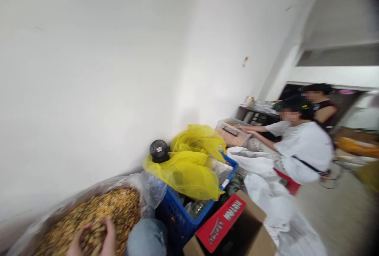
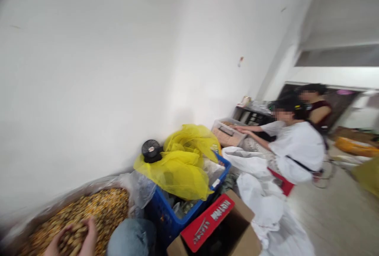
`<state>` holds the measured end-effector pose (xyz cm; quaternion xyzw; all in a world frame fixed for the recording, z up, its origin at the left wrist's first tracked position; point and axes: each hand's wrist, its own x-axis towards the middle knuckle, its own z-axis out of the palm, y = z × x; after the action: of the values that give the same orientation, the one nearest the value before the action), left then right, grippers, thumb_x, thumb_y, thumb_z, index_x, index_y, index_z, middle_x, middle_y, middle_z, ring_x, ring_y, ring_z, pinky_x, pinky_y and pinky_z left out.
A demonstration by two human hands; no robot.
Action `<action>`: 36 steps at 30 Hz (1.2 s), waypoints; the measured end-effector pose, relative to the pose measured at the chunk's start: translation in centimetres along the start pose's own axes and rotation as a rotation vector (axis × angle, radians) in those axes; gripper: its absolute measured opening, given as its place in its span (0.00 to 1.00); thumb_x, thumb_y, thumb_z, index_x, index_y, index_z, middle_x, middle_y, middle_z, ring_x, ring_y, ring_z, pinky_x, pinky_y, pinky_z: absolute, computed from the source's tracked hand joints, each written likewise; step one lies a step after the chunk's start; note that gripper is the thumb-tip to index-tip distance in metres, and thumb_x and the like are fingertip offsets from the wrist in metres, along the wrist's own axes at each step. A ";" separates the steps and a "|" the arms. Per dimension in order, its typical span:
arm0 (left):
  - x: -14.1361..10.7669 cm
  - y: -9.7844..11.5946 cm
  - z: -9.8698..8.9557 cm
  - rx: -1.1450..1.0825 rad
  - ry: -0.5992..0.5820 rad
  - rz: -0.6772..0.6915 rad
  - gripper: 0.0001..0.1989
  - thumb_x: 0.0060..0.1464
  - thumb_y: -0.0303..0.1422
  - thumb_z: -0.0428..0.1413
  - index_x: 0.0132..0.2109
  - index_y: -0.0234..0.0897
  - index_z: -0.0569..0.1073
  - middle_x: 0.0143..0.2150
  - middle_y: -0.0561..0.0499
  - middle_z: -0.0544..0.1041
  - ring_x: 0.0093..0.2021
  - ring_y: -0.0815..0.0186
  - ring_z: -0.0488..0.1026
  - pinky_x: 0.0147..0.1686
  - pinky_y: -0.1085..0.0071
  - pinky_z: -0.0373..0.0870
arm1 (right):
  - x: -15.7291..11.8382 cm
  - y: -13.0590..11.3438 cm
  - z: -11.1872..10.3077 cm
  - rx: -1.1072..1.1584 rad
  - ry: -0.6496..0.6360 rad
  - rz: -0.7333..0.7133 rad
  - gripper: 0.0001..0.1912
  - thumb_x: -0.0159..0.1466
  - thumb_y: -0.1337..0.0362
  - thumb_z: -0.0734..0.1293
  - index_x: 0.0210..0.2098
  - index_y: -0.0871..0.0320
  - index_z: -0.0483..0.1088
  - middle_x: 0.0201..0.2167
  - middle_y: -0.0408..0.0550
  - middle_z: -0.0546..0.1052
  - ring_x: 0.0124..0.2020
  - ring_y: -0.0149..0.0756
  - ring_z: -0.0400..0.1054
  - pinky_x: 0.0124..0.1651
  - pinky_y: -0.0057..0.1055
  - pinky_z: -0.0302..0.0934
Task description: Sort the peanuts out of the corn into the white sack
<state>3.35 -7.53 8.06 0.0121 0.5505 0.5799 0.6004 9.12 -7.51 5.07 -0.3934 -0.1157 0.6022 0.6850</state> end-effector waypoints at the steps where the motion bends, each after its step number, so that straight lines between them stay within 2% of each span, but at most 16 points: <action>1: 0.4 -0.1 -0.4 -0.036 -0.048 -0.076 0.07 0.41 0.25 0.48 0.24 0.38 0.69 0.18 0.55 0.72 0.23 0.65 0.72 0.27 0.67 0.72 | -0.2 1.1 0.2 0.043 -0.014 0.050 0.18 0.57 0.52 0.57 0.37 0.60 0.64 0.36 0.48 0.70 0.36 0.36 0.66 0.33 0.37 0.63; 2: 0.7 -0.3 -0.8 -0.100 -0.081 -0.080 0.07 0.42 0.24 0.48 0.25 0.38 0.69 0.20 0.55 0.72 0.23 0.67 0.71 0.29 0.68 0.72 | -0.5 2.0 0.2 0.090 -0.020 0.108 0.20 0.56 0.49 0.55 0.32 0.59 0.65 0.32 0.48 0.72 0.34 0.36 0.67 0.30 0.36 0.64; 4: 1.2 -0.8 -1.6 -0.192 -0.122 -0.068 0.08 0.44 0.23 0.46 0.25 0.37 0.68 0.21 0.54 0.72 0.23 0.69 0.71 0.32 0.71 0.70 | -1.1 3.4 0.2 0.298 -0.015 0.206 0.18 0.51 0.49 0.59 0.26 0.58 0.65 0.27 0.47 0.74 0.32 0.36 0.69 0.30 0.34 0.64; 8: 1.9 -2.0 -2.3 -0.283 -0.150 -0.039 0.06 0.45 0.24 0.47 0.26 0.35 0.68 0.23 0.53 0.73 0.25 0.70 0.71 0.34 0.73 0.69 | -1.2 3.5 -0.6 0.346 0.033 0.275 0.11 0.47 0.56 0.64 0.26 0.57 0.66 0.24 0.43 0.75 0.29 0.33 0.70 0.37 0.33 0.63; 11: 1.9 -2.6 -2.2 -0.311 -0.190 -0.060 0.04 0.44 0.26 0.49 0.28 0.35 0.68 0.25 0.52 0.73 0.26 0.69 0.71 0.33 0.72 0.69 | -1.0 2.8 -0.9 0.310 0.049 0.268 0.11 0.46 0.60 0.65 0.29 0.57 0.68 0.27 0.43 0.76 0.32 0.33 0.70 0.39 0.31 0.63; 15: 1.8 -2.9 -1.9 -0.331 -0.180 -0.074 0.04 0.44 0.26 0.50 0.29 0.35 0.69 0.26 0.51 0.73 0.27 0.68 0.72 0.34 0.71 0.68 | -0.9 2.7 -1.0 0.283 0.062 0.281 0.11 0.47 0.60 0.64 0.30 0.57 0.68 0.29 0.43 0.76 0.33 0.34 0.70 0.41 0.32 0.62; 21: 1.8 -2.8 -1.9 -0.310 -0.176 -0.019 0.05 0.44 0.26 0.50 0.30 0.34 0.70 0.28 0.51 0.74 0.28 0.69 0.71 0.35 0.72 0.67 | -0.8 2.6 -0.8 0.204 0.068 0.221 0.09 0.49 0.58 0.64 0.27 0.57 0.69 0.27 0.42 0.76 0.31 0.32 0.70 0.40 0.31 0.62; 28: 1.3 -2.2 -1.6 -0.342 -0.199 -0.064 0.04 0.44 0.27 0.49 0.28 0.34 0.69 0.27 0.51 0.73 0.28 0.69 0.71 0.36 0.71 0.66 | -0.7 2.3 -0.7 0.191 0.067 0.198 0.09 0.49 0.61 0.64 0.28 0.57 0.70 0.27 0.41 0.76 0.31 0.31 0.69 0.41 0.30 0.62; 36: 1.5 -1.9 -1.9 -0.373 -0.101 -0.028 0.02 0.42 0.28 0.49 0.26 0.36 0.66 0.24 0.53 0.71 0.25 0.69 0.69 0.33 0.72 0.66 | -1.1 2.3 -0.8 0.207 0.068 0.239 0.10 0.50 0.60 0.63 0.29 0.59 0.69 0.29 0.43 0.76 0.33 0.31 0.69 0.40 0.29 0.62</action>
<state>2.96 -8.29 5.07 -0.0781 0.4026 0.6621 0.6273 7.66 -8.95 3.35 -0.3518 0.0179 0.6743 0.6490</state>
